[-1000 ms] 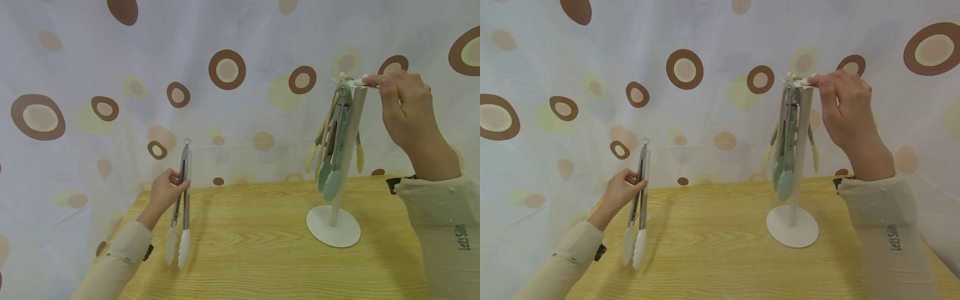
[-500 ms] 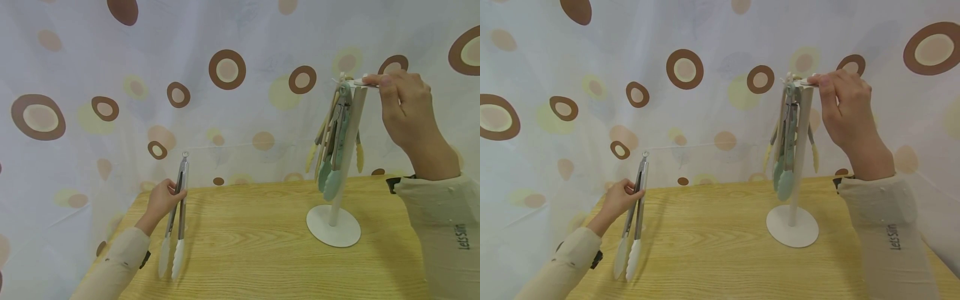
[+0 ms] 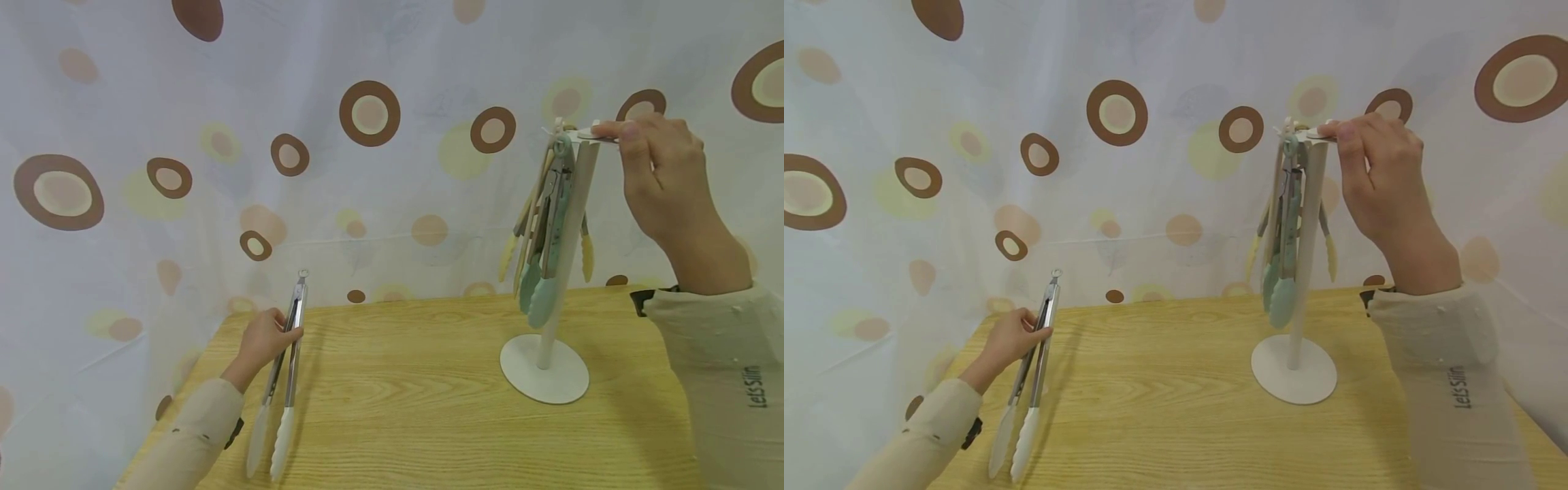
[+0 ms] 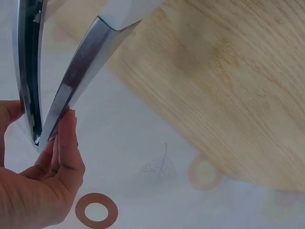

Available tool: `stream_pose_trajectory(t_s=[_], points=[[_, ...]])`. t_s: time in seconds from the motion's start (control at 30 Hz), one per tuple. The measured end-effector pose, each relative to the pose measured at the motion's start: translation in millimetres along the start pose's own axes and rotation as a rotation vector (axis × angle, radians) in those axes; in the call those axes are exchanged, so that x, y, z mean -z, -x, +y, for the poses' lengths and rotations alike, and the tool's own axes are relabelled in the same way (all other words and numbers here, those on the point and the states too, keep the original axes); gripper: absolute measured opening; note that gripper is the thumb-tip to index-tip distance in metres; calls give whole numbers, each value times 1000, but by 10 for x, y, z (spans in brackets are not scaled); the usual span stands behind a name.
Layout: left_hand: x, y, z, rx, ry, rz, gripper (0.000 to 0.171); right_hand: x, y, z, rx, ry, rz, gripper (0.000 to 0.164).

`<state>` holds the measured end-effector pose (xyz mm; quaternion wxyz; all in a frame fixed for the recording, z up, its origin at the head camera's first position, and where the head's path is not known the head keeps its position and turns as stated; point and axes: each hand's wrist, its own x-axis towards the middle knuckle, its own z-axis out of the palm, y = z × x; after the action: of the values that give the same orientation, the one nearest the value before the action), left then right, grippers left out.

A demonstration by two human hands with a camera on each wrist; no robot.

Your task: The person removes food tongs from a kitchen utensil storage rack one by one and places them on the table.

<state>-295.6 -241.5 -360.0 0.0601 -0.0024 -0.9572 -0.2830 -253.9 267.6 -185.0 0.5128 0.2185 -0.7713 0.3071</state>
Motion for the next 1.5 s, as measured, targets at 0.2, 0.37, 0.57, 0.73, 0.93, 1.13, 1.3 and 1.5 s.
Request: stream_pose_trajectory(t_s=[0.2,0.37,0.57,0.73,0.93,1.13,1.3,1.5], points=[[-55,15,-58,29,-11,-32,33,-4,1,-2,3,1,2,39],[-95,2,-93,42,-15,-35,31,-3,-1,-14,3,2,0,39],[-150,-12,-124,42,-46,-61,32,6,-3,-38,-9,9,-16,37],[-190,-9,-120,29,-73,-77,33,4,2,-31,-14,13,-15,39],[-226,-26,-101,26,-86,-76,30,2,4,-19,-17,15,-10,42],[-297,-90,-147,38,-106,-93,36,7,4,-14,-16,19,-6,40],[-366,-130,-185,37,-118,-106,49,10,8,-18,-39,18,-26,40],[-421,-135,-188,40,-131,-116,49,0,9,-15,-33,15,-20,40]])
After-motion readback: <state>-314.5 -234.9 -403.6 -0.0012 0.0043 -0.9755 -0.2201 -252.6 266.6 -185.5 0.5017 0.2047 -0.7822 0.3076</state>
